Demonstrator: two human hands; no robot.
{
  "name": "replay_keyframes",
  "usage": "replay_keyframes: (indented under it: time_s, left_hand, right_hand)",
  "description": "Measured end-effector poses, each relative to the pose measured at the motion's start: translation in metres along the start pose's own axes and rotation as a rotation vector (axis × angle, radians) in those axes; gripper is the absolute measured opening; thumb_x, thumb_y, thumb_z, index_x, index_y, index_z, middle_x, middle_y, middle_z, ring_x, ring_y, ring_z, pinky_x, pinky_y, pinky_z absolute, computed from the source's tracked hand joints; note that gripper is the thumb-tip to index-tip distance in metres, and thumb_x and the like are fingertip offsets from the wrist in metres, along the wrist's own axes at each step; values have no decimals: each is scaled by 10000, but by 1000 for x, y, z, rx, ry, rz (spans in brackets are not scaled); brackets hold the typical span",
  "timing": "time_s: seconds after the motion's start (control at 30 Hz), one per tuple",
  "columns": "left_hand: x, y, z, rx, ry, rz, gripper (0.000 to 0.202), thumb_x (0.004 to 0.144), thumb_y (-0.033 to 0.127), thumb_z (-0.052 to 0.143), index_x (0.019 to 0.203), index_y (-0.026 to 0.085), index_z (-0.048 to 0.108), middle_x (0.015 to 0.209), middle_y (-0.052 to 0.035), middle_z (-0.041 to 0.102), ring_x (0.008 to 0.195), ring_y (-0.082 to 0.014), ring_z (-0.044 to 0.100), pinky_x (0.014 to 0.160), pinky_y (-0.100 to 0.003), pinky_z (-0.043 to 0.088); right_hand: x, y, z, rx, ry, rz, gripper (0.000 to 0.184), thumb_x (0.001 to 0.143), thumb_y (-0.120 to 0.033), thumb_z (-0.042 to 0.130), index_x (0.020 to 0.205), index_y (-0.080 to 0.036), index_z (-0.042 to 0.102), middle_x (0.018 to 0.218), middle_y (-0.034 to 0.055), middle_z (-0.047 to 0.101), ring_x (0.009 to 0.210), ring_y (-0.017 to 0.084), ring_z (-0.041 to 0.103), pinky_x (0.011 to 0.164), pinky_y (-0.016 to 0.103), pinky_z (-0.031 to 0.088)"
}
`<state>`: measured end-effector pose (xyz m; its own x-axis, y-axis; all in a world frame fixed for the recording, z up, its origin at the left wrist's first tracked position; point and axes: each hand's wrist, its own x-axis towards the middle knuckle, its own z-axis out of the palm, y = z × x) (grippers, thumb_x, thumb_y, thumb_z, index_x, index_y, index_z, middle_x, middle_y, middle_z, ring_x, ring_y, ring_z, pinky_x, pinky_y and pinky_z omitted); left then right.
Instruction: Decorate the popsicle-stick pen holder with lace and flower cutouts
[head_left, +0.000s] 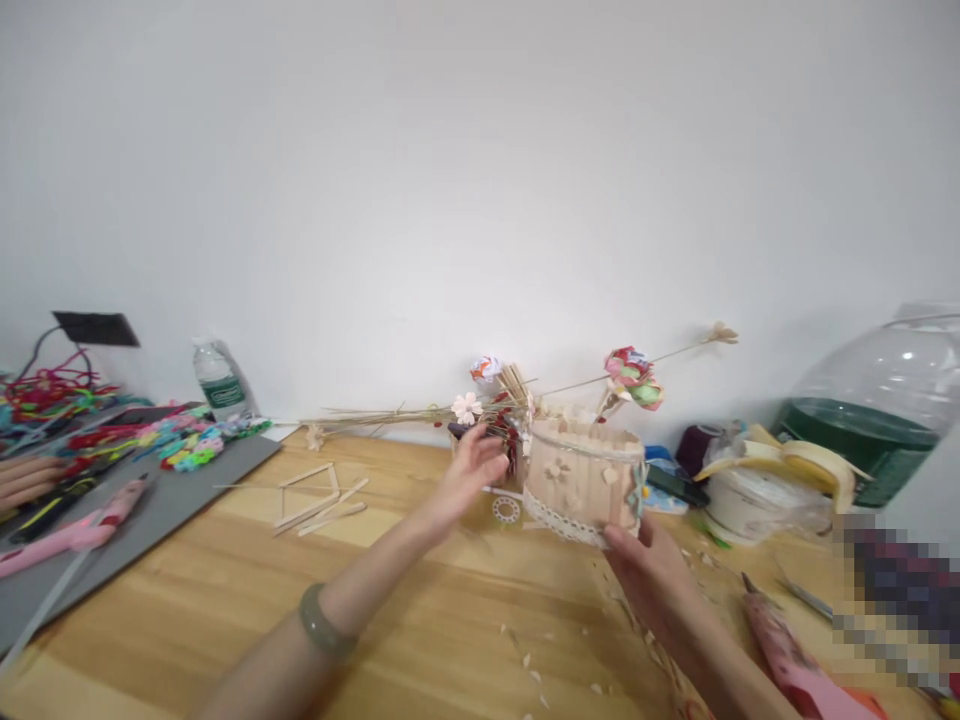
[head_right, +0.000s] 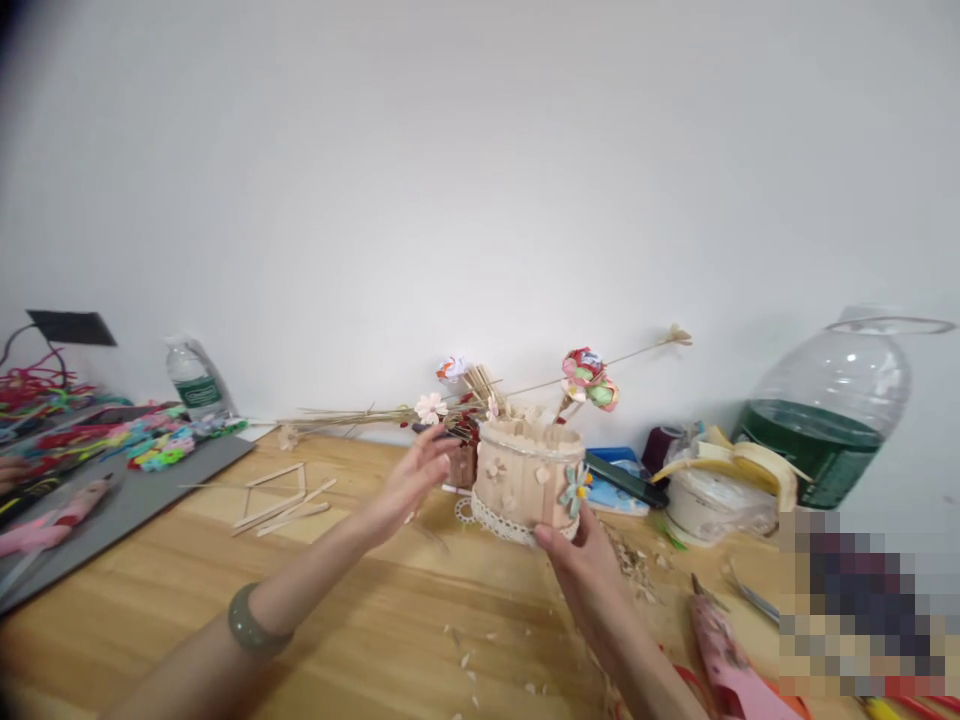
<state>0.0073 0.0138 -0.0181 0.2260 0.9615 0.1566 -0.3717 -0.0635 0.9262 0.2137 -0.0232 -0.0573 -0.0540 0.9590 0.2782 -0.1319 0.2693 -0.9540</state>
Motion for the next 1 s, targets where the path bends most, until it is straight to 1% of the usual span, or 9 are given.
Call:
replay_keyframes:
  time_s: [0.17,0.37,0.5,0.67,0.73,0.83,0.9,0.97,1.0]
  left_hand:
    - [-15,-20,14,-153,-150,-242,613,583,381,790,1104,209,515,1165,-134,581,1046,-257,556,791,-363,452]
    - [-24,-23,22,-276,-239,-308,611,515,345,823,1046,196,559,1094,-126,624,923,-257,608,746,-399,477]
    - [-22,-22,23,-305,-195,-288,605,524,265,818,1058,163,552,1109,-155,625,966,-291,604,781,-431,483]
    - [-20,-23,28,-288,-2,-175,718,542,181,804,1160,199,438,1210,-140,580,1080,-290,564,860,-412,480]
    - [-20,-23,30,-257,66,-144,751,532,173,812,1165,204,410,1220,-141,575,1101,-292,555,886,-415,473]
    - [-22,-22,32,-196,136,-124,779,505,166,827,1150,199,391,1205,-139,587,1118,-288,547,956,-424,427]
    - [-26,-21,34,-151,167,-125,811,500,164,830,1159,202,359,1198,-135,590,1127,-278,541,987,-425,396]
    - [-31,-20,38,-110,179,-136,838,505,179,832,1171,204,323,1212,-138,579,1142,-265,529,994,-409,388]
    - [-33,-19,40,-88,175,-148,852,496,181,838,1169,201,315,1219,-142,573,1150,-261,522,998,-398,382]
  right_hand:
    - [-2,-3,11,166,-54,-29,658,753,-526,530,1320,-219,397,1229,123,569,1160,281,501,977,484,373]
    - [-8,-2,16,201,-139,6,594,792,-545,455,1300,-237,434,1252,103,554,1191,269,472,975,491,374]
    - [-7,2,14,126,-146,13,559,800,-569,444,1257,-250,467,1288,94,523,1198,261,464,970,463,386]
    - [-7,20,7,-124,21,55,440,866,-522,394,1187,-237,489,1263,119,516,1170,268,488,944,483,406]
    - [-8,24,5,-259,152,18,517,825,-546,457,1236,-237,403,1299,148,445,1208,308,433,941,543,382]
    - [-9,13,5,-465,311,-156,859,684,-588,608,1326,-195,192,1387,194,233,1299,344,252,1014,592,247]
    - [-9,-3,8,-606,300,-292,1063,524,-542,751,1328,-143,183,1408,202,171,1329,326,166,1086,519,139]
    - [-7,-19,11,-720,227,-373,1087,447,-479,814,1314,-161,241,1443,171,148,1355,299,97,1115,452,74]
    - [-6,-26,11,-795,152,-418,1044,474,-444,815,1317,-175,261,1454,156,156,1360,291,90,1116,448,76]
